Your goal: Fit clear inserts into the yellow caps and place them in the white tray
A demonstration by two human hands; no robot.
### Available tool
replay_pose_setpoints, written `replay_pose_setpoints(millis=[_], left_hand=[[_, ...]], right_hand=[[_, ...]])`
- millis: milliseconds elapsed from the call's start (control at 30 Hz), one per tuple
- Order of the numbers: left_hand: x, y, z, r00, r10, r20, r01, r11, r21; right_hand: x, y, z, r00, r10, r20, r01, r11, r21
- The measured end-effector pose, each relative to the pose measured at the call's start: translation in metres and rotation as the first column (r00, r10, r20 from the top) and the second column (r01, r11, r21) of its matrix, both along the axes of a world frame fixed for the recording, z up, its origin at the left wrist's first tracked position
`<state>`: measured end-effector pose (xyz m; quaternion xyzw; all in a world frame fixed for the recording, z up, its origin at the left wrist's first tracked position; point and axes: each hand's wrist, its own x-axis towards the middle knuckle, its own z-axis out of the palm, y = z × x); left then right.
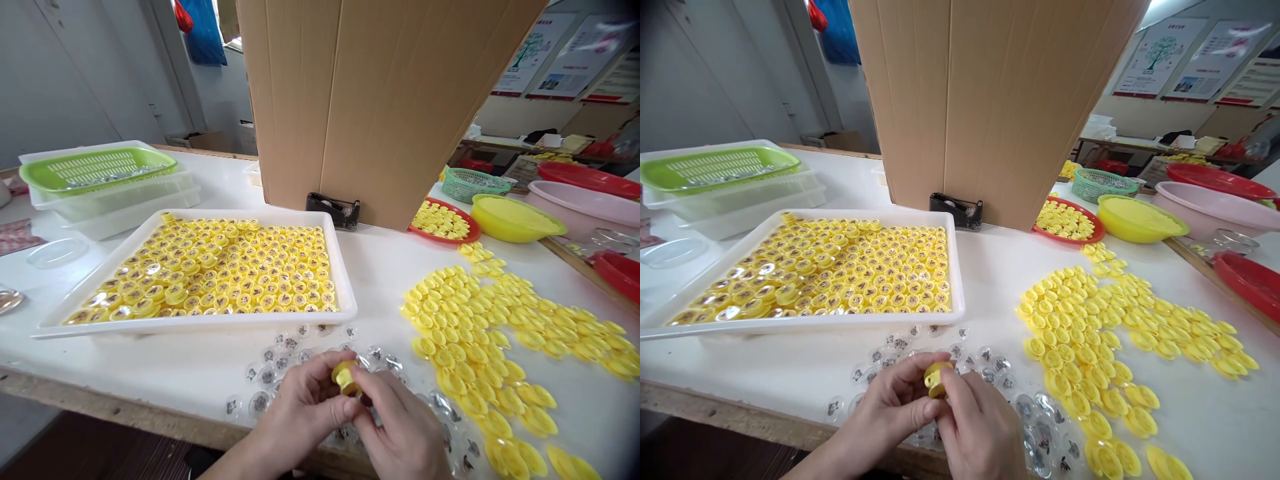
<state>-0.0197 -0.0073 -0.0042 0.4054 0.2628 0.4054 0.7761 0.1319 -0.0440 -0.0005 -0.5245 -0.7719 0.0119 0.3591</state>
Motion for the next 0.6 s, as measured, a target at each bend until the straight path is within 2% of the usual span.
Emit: replay_pose_setpoints(millis=[67,133,200,267,367,433,500,600], left_hand=[[0.001,0.000,-0.001,1.000,0.021,-0.006,-0.021,1.000,-0.014],[0.000,0.001,-0.001,0.999,0.033,-0.030,-0.033,0.999,-0.001],[-0.002,0.002,-0.001,0.998,0.039,-0.058,-0.036,0.998,0.044],[-0.005,0.003,0.001,0.995,0.059,-0.080,-0.051,0.993,0.109],[-0.008,0.004,0.002,0.996,0.024,-0.087,-0.012,0.991,0.133],[-0.011,0.005,0.001,0.991,0.021,-0.130,-0.005,0.993,0.122],[-0.013,0.006,-0.003,0.976,0.073,-0.204,-0.046,0.990,0.131],[-0.018,0.008,-0.010,0.957,0.135,-0.259,-0.096,0.983,0.159]], right_hand=[[-0.001,0.000,-0.001,0.999,0.000,-0.039,-0.002,0.999,-0.048],[0.002,0.002,0.002,0.989,0.008,-0.150,-0.032,0.986,-0.161],[0.005,0.004,0.007,0.958,-0.011,-0.288,-0.072,0.958,-0.278],[0.007,0.007,0.011,0.917,-0.023,-0.397,-0.126,0.931,-0.343],[0.003,0.011,0.014,0.870,-0.003,-0.493,-0.204,0.908,-0.366],[-0.002,0.013,0.015,0.831,-0.027,-0.556,-0.213,0.907,-0.363],[-0.007,0.015,0.015,0.789,-0.062,-0.612,-0.214,0.905,-0.368],[-0.010,0.018,0.013,0.764,-0.069,-0.641,-0.266,0.872,-0.411]])
